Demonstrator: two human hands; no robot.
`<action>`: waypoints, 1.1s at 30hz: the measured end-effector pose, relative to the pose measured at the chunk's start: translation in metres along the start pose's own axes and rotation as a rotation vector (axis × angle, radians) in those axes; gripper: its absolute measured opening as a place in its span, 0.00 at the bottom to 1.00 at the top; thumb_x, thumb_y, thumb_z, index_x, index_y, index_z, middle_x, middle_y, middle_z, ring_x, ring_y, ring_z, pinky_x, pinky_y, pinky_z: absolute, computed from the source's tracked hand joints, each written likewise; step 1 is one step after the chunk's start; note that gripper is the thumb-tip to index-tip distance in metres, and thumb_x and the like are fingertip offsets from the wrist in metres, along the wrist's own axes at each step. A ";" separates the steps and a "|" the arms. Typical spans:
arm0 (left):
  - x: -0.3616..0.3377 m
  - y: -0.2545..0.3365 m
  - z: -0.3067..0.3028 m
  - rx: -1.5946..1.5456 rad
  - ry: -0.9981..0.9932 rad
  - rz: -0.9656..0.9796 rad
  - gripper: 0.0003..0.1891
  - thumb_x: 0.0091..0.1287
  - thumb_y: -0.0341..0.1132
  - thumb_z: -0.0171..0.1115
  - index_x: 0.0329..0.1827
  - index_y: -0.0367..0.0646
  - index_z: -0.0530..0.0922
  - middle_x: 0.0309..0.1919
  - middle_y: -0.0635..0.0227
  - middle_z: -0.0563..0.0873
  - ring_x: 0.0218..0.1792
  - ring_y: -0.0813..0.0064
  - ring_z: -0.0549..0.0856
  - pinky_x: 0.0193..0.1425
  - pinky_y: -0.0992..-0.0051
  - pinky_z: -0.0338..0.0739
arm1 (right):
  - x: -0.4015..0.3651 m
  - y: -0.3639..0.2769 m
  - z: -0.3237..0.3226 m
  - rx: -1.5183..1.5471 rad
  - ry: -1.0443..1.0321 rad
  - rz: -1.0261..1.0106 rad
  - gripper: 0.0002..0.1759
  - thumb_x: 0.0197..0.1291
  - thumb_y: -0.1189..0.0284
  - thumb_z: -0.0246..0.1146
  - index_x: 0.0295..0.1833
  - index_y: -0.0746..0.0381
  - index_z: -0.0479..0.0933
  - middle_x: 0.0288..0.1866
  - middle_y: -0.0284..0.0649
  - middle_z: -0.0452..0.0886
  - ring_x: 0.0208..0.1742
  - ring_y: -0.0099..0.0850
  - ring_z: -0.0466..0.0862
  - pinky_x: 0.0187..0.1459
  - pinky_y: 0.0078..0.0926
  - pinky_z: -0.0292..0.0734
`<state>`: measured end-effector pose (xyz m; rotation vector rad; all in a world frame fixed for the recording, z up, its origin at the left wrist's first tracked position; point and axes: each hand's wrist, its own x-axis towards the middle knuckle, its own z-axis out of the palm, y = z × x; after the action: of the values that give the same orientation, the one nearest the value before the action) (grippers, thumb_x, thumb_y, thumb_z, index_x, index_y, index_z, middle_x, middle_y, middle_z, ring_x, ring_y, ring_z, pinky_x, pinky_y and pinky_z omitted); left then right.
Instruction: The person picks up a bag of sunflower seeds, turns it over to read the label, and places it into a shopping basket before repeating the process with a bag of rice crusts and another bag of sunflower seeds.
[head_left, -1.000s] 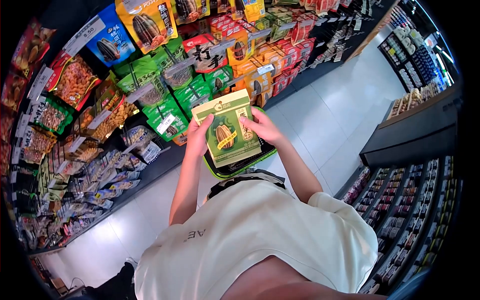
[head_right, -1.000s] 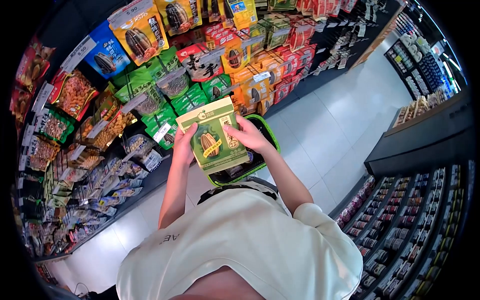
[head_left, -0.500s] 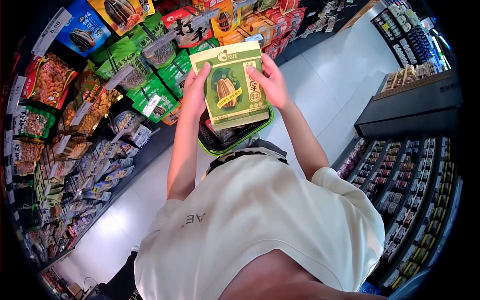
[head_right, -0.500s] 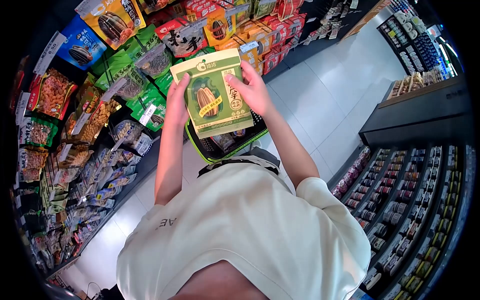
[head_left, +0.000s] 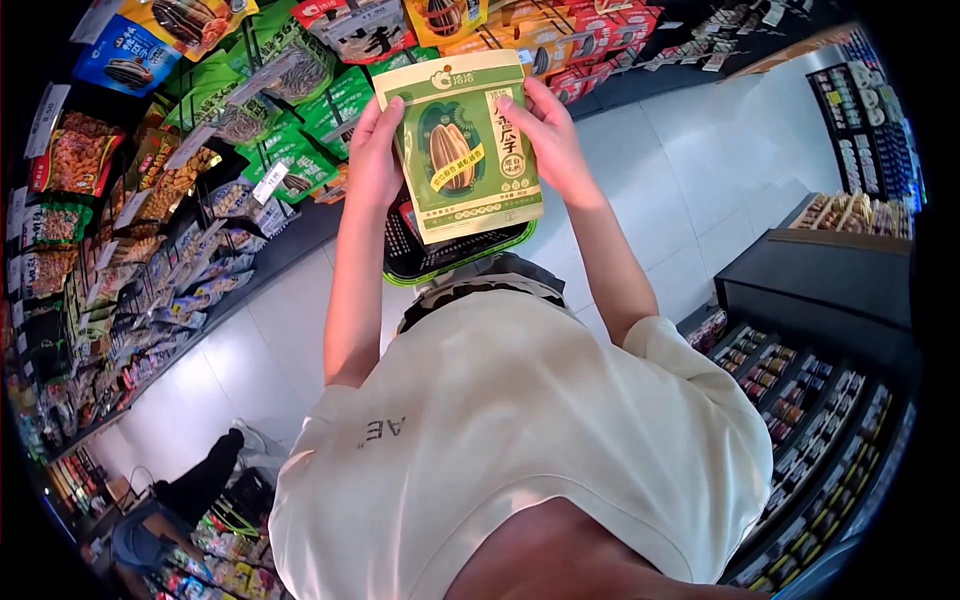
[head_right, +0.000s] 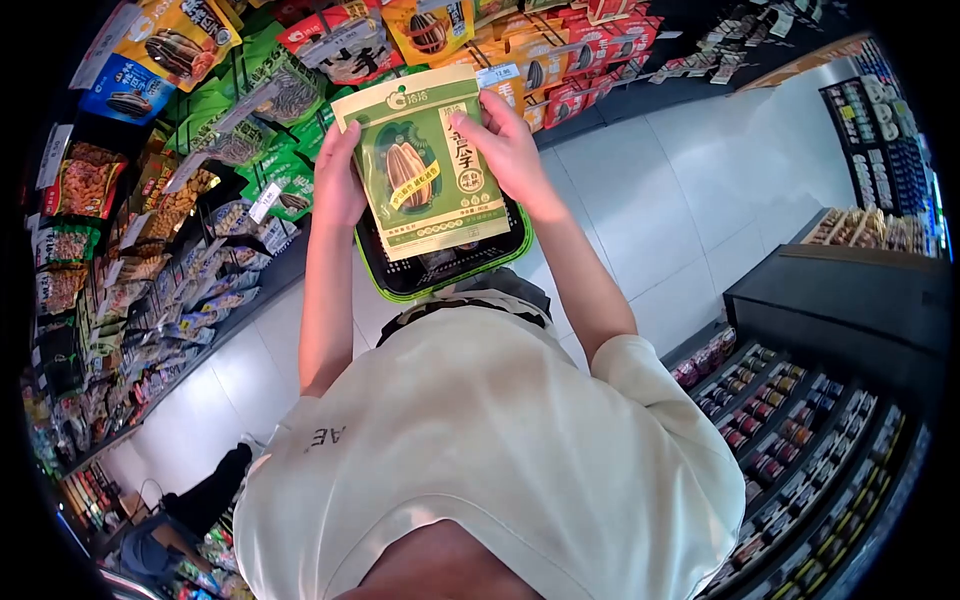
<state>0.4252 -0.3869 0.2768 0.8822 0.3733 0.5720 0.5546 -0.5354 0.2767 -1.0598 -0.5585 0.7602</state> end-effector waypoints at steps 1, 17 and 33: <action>0.003 -0.007 0.005 0.006 0.023 -0.003 0.15 0.68 0.34 0.49 0.55 0.38 0.69 0.48 0.67 0.78 0.48 0.77 0.77 0.51 0.77 0.72 | 0.003 -0.001 -0.011 0.015 0.005 0.013 0.14 0.60 0.73 0.58 0.51 0.65 0.69 0.40 0.34 0.78 0.40 0.17 0.76 0.40 0.14 0.72; 0.008 -0.050 0.038 0.088 0.123 -0.051 0.12 0.69 0.32 0.48 0.53 0.40 0.71 0.42 0.71 0.80 0.38 0.85 0.80 0.39 0.82 0.76 | 0.030 -0.001 -0.077 0.043 -0.044 0.115 0.14 0.59 0.73 0.59 0.49 0.65 0.69 0.36 0.33 0.78 0.37 0.17 0.76 0.37 0.14 0.72; 0.004 -0.043 0.037 0.021 -0.046 -0.038 0.13 0.68 0.31 0.49 0.54 0.39 0.70 0.46 0.69 0.79 0.44 0.81 0.78 0.47 0.81 0.73 | 0.008 -0.023 -0.063 -0.035 0.029 0.060 0.14 0.60 0.72 0.58 0.49 0.65 0.70 0.37 0.34 0.78 0.36 0.18 0.77 0.36 0.14 0.72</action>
<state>0.4606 -0.4285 0.2637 0.9048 0.3544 0.5125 0.6122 -0.5708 0.2735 -1.1228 -0.5188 0.7888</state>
